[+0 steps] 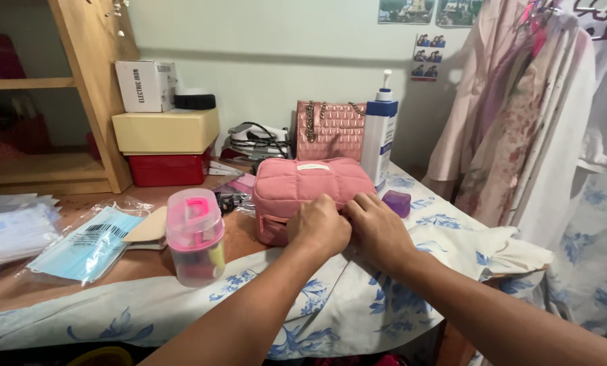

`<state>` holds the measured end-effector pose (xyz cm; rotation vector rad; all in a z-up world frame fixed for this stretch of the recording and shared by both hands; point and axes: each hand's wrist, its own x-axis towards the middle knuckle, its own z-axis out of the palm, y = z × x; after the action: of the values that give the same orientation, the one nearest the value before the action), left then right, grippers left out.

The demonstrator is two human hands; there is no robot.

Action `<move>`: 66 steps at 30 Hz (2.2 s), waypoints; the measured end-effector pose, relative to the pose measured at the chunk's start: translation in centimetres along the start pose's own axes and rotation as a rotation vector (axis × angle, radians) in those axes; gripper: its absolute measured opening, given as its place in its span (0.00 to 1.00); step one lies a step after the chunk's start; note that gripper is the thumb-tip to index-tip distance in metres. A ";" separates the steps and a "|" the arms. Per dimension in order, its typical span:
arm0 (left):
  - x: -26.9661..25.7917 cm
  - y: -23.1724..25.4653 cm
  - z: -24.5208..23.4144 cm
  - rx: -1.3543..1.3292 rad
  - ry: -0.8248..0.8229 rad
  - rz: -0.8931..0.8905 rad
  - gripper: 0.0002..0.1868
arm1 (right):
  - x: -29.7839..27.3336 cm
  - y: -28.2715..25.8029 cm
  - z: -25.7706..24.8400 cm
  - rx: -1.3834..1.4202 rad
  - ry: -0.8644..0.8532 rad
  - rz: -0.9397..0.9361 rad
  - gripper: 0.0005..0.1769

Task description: The person organizes a cluttered desk by picking up small items and placing them into a pink cosmetic bag and on a wooden shelf. They handle a lotion bottle, a hairbrush, a trophy, and a game controller, moving each to a designated spot. The person also stacks books and papers on the desk.

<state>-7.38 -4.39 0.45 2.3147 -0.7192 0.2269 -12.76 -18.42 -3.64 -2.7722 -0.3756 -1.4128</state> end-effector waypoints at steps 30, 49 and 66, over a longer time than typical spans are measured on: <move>4.0 -11.2 -3.2 0.117 0.336 0.039 0.19 | -1.0 1.1 0.0 0.089 -0.007 0.271 0.09; 7.7 -8.6 -2.9 -0.987 -0.194 -0.602 0.44 | 3.9 9.5 0.4 1.034 -0.201 1.321 0.32; 7.5 -8.6 -1.7 -1.434 -0.406 -0.497 0.43 | 4.6 11.9 4.5 1.211 -0.150 1.298 0.16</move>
<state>3.66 -1.26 -0.58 1.0444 -0.2498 -0.7696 -3.99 -28.48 -1.40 -1.4413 0.4143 -0.3539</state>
